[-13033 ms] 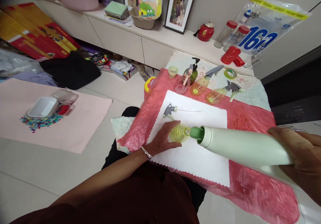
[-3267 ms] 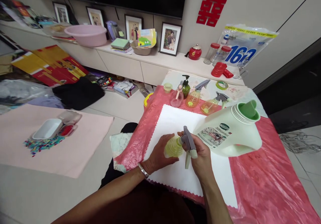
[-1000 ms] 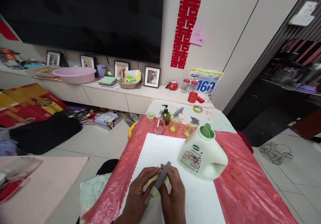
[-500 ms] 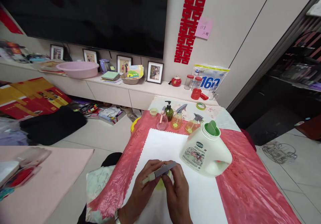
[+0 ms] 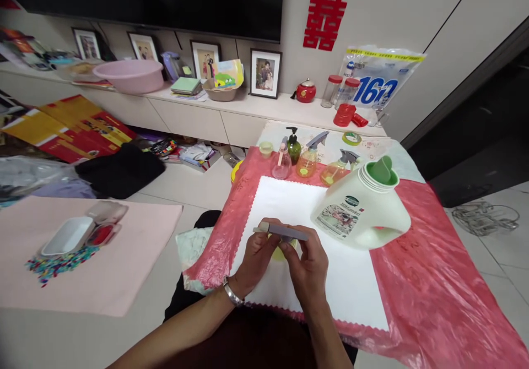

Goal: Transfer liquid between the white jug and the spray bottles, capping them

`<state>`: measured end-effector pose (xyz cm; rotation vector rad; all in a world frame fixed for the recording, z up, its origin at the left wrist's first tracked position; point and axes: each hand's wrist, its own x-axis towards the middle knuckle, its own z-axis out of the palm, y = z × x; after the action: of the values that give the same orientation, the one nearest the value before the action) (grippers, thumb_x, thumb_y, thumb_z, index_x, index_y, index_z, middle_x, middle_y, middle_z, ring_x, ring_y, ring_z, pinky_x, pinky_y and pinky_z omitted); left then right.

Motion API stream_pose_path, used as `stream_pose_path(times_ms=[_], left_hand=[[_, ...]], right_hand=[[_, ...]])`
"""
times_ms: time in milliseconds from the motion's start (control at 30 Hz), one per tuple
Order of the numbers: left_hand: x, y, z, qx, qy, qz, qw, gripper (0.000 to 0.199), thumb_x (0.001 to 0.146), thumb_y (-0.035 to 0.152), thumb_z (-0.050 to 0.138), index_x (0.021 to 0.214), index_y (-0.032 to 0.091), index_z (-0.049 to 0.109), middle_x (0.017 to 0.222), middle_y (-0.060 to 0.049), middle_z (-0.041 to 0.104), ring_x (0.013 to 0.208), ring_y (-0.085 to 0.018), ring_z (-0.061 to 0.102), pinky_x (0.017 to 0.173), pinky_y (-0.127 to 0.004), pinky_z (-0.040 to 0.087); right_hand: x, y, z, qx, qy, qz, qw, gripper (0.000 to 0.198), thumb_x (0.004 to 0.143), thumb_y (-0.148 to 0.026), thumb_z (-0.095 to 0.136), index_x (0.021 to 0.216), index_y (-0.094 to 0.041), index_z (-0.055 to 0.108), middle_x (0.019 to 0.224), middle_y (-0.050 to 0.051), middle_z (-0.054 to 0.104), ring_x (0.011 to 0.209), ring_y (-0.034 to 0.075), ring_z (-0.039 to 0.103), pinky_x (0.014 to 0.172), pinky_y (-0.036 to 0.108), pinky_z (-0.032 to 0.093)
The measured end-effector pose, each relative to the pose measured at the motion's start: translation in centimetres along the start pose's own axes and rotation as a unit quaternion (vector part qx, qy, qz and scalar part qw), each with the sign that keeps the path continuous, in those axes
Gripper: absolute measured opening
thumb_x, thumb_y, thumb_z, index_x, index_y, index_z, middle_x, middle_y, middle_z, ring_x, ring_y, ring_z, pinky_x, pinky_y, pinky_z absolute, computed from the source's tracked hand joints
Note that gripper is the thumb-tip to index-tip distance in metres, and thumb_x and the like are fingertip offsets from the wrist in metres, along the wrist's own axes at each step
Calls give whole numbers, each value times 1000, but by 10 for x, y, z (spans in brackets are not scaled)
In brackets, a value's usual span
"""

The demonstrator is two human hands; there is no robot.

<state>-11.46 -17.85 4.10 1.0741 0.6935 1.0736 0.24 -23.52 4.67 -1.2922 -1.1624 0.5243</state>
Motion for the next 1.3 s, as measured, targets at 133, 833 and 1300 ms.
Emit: stream_pose_path(times_ms=[133, 833, 1300], left_hand=[[2, -1, -1, 12, -1, -5, 1000, 35, 94, 54, 69, 98, 20, 68, 99, -5, 63, 97, -22, 61, 91, -36, 52], [1, -3, -5, 13, 8, -2, 1000, 37, 95, 56, 67, 94, 19, 68, 95, -3, 63, 91, -19, 59, 85, -33, 50], [-7, 1, -3, 20, -35, 3, 999, 34, 84, 44, 79, 108, 22, 71, 111, -7, 69, 112, -27, 61, 102, -42, 49]], right_hand=[[2, 1, -1, -17, 1, 1, 1000, 23, 95, -30, 74, 117, -24, 72, 114, 6, 64, 108, 18, 65, 94, 31, 59], [-6, 5, 2, -109, 1, -43, 993, 33, 97, -34, 70, 129, -25, 69, 115, 8, 64, 107, 20, 65, 87, 35, 60], [-1, -5, 6, -174, 46, -84, 980, 16, 92, -24, 70, 108, -23, 68, 104, 2, 64, 93, 16, 61, 77, 26, 52]])
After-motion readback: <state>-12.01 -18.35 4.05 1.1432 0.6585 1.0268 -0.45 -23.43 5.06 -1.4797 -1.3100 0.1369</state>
